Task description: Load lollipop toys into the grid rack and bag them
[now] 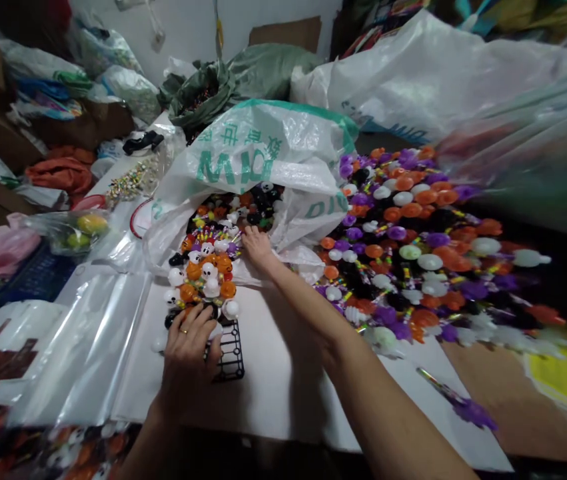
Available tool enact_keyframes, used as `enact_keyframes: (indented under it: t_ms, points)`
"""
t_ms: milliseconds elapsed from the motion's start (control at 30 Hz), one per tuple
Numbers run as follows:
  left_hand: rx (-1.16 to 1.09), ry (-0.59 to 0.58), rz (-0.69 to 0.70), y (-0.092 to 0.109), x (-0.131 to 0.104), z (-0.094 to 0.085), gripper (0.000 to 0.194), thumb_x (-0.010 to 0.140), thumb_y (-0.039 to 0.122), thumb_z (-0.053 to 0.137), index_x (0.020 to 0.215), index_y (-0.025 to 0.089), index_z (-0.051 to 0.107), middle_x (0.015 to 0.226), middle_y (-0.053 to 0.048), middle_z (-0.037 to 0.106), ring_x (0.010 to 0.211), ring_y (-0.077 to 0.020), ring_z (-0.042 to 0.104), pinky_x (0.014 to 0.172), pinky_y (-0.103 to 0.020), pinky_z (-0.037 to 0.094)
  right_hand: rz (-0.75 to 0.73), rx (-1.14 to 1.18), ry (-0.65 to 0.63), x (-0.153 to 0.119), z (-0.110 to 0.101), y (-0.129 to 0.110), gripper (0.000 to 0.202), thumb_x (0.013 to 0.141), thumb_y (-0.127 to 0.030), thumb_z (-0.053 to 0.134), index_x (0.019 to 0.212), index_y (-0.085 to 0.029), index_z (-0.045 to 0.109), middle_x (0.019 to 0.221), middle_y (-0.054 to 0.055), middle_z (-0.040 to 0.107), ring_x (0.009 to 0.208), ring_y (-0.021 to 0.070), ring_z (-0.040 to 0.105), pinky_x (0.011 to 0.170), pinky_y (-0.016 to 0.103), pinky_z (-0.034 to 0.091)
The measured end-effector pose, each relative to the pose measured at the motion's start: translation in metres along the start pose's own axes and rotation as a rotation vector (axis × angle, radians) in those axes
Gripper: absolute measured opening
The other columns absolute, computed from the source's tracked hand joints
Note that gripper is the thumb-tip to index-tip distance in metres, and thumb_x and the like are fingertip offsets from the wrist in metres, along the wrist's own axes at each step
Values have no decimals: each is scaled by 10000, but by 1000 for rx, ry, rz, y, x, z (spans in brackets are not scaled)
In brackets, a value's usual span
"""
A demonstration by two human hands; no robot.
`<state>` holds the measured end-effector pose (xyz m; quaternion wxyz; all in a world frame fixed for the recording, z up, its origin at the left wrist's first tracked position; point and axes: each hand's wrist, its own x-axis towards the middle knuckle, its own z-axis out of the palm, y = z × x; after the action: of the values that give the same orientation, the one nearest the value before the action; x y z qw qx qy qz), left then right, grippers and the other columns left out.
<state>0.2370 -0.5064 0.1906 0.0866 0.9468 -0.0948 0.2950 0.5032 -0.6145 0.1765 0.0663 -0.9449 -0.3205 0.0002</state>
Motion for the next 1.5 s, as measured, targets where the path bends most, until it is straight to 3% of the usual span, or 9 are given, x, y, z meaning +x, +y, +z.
enact_keyframes:
  t_ms: [267,500,700,833,1000,1133,1233,1333,1500]
  points:
    - [-15,91,74,-10,-6,6,189,868,138,605,1055,158,616,1140,-125,726,1131,-298,650,1027,-498,448,-121,483,169,-142,-24,19,148,949,-218,541,999,-153,665,986,85,636,856,184,596,747,273,457]
    - [-63,-109,50,-14,2,-7,295,914,233,561,1197,196,636,1352,-131,623,1295,-311,543,1130,-572,327,71,1075,209,-210,20,-48,215,878,-395,639,915,-190,692,853,33,701,736,155,624,678,258,477]
    - [-110,-157,18,-12,4,-16,338,934,226,524,1260,185,603,1380,-140,589,1302,-269,532,1150,-501,342,236,1223,309,-205,46,-86,263,869,-424,635,955,-180,685,881,50,721,753,171,646,718,284,517]
    - [-57,-193,37,-5,2,-15,404,908,316,598,1295,200,595,1439,-173,527,1354,-327,475,1139,-578,310,141,1068,375,-198,51,-100,175,899,-344,603,929,-189,677,936,72,697,845,191,650,769,294,513]
    - [43,-150,34,2,0,-2,277,899,285,613,1160,238,691,1405,-155,573,1295,-354,526,1116,-640,283,67,923,285,-197,57,-111,192,896,-208,540,1044,-193,661,1033,96,678,977,215,641,866,320,515]
    - [71,-60,-25,3,-2,4,208,890,244,608,1071,228,709,1355,-138,616,1247,-321,569,1114,-595,317,-6,973,190,-196,51,-91,202,882,-202,560,1038,-201,688,1008,72,708,929,196,657,843,304,521]
    - [62,-18,-68,4,0,5,148,874,218,605,984,197,701,1308,-144,641,1215,-314,593,1086,-576,358,107,978,166,-178,38,-60,200,903,-259,552,999,-196,716,904,51,735,803,182,671,751,286,522]
    - [57,-27,-70,5,2,5,142,866,195,592,968,177,689,1311,-160,634,1216,-317,592,1074,-574,365,239,745,156,-140,21,-41,260,946,-323,534,1077,-180,707,932,83,745,829,211,683,763,306,505]
    - [69,8,-55,1,2,7,133,865,203,598,967,184,680,1288,-152,645,1196,-299,607,1063,-535,377,299,285,-54,-96,13,-48,290,982,-346,504,1137,-157,661,1034,170,725,960,272,680,800,334,484]
